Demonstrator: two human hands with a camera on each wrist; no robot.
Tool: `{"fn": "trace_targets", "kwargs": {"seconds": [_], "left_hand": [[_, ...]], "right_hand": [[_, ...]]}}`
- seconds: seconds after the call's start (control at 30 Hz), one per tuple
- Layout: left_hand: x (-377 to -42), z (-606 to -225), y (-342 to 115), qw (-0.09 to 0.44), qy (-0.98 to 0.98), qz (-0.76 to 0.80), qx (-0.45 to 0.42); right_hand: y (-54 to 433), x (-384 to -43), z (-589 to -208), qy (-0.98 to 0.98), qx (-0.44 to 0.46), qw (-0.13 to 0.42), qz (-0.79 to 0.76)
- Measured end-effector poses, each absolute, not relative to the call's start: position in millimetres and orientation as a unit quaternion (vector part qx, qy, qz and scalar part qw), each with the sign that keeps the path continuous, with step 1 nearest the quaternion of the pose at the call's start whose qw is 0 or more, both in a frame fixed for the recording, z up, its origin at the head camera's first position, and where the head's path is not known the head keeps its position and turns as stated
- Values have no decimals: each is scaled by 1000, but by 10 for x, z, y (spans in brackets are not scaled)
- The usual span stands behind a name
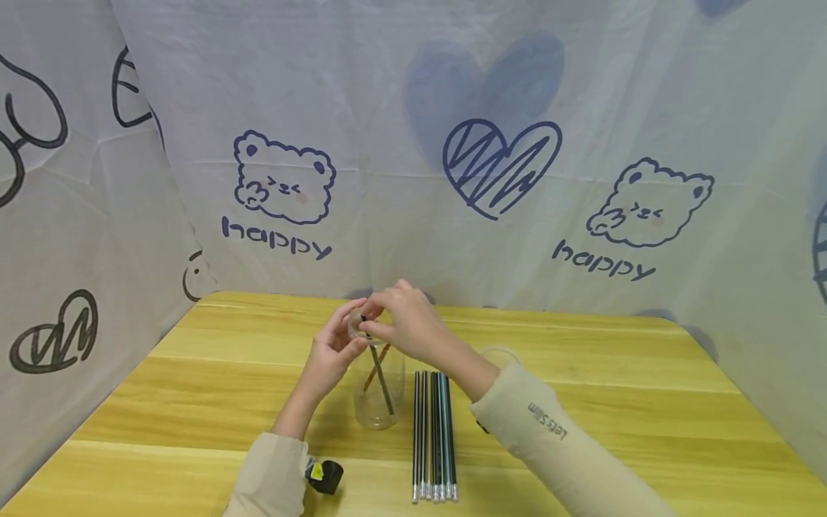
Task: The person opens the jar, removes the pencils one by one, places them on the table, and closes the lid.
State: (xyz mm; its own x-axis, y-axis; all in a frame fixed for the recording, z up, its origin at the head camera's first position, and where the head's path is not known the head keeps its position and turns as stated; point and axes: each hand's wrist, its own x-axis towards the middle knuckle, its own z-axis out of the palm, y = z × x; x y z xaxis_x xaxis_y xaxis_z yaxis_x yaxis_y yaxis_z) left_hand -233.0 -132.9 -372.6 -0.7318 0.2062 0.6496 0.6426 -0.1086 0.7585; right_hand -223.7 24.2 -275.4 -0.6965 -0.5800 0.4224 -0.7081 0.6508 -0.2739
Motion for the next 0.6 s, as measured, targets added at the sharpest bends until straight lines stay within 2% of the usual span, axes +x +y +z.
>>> {"fn": "trace_targets", "kwargs": {"seconds": [0.33,0.6], "left_hand": [[-2318,-3721,-1319,167,-664,-659,-311],[-2333,-3736,-1308,166,-645,-673,-321]], "right_hand": [[228,-2218,-2752,-899,331,149,246],[281,-2225,-2797,-876,345,218,258]]}}
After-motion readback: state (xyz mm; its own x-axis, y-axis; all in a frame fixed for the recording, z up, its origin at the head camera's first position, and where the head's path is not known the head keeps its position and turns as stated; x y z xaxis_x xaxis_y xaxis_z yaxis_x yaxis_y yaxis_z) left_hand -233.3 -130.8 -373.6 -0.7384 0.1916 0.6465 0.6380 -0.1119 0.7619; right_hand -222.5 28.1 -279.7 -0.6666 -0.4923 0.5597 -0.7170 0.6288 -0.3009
